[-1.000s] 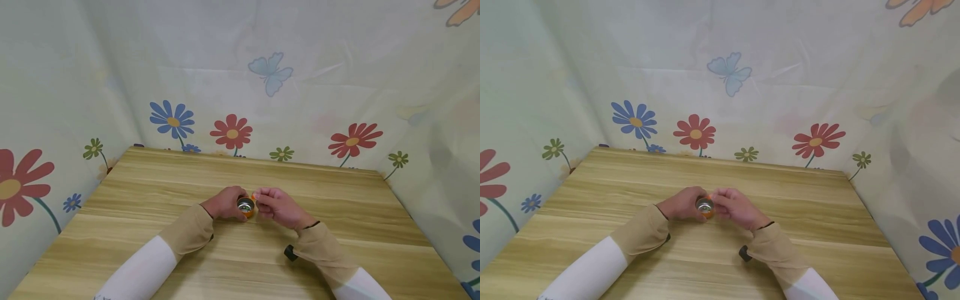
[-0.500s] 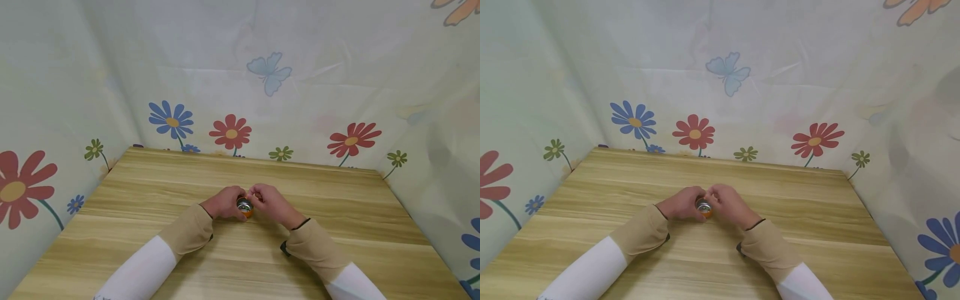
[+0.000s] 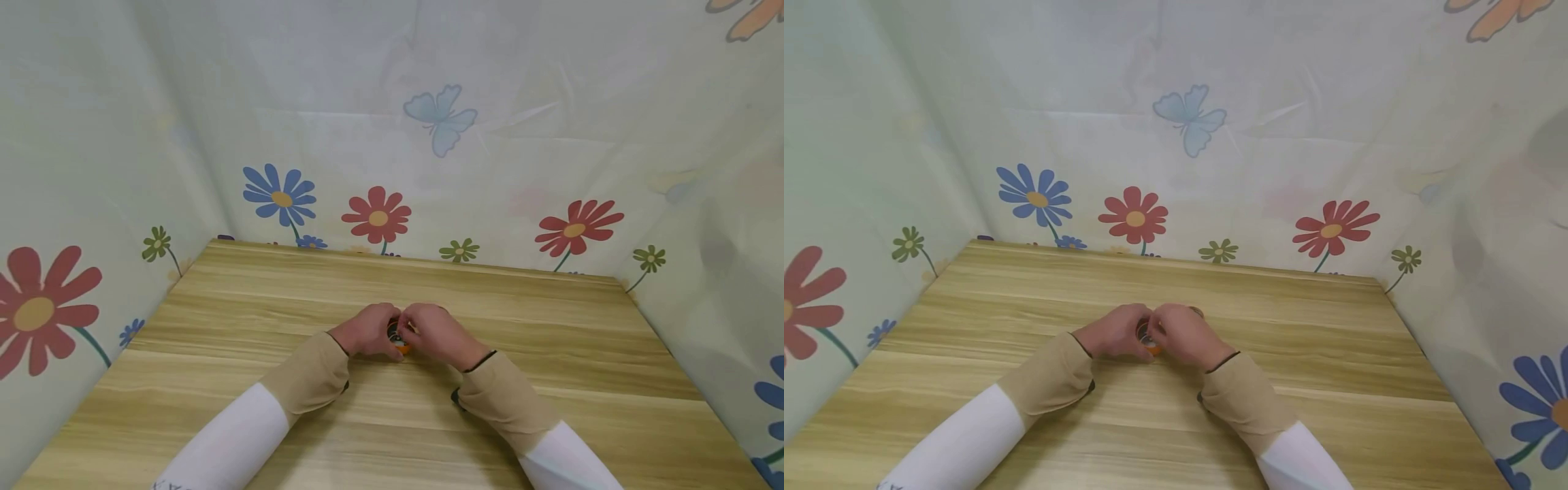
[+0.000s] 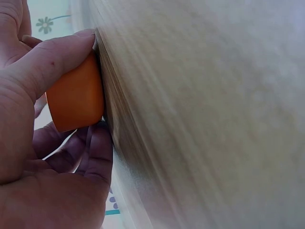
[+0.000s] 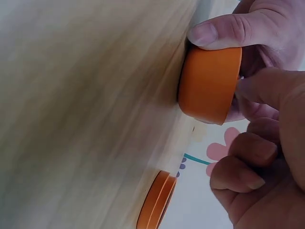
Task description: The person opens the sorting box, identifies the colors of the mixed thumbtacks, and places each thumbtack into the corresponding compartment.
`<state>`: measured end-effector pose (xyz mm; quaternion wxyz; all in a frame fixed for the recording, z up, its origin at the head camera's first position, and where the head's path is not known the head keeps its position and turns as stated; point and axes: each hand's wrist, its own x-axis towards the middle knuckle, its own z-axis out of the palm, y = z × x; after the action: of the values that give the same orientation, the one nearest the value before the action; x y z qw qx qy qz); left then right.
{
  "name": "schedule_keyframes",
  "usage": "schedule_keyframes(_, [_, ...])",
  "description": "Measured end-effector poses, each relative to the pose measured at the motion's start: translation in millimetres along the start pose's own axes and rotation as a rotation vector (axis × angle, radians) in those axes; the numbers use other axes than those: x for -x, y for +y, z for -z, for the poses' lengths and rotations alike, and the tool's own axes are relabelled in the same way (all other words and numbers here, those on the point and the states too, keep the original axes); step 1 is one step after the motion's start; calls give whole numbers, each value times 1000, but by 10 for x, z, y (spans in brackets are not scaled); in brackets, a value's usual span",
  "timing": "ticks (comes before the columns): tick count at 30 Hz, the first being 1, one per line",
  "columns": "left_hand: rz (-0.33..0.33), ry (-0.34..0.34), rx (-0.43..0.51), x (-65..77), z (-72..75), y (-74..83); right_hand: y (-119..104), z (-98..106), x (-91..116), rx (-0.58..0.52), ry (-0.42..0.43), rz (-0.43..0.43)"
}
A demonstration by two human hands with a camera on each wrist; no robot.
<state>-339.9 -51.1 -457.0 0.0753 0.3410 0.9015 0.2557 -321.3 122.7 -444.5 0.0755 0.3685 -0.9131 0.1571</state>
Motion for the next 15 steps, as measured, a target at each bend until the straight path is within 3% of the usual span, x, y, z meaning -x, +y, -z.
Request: schedule_keyframes(15, [16,-20,43,-2,-1,14,-29,-20,-99,37,-78,59])
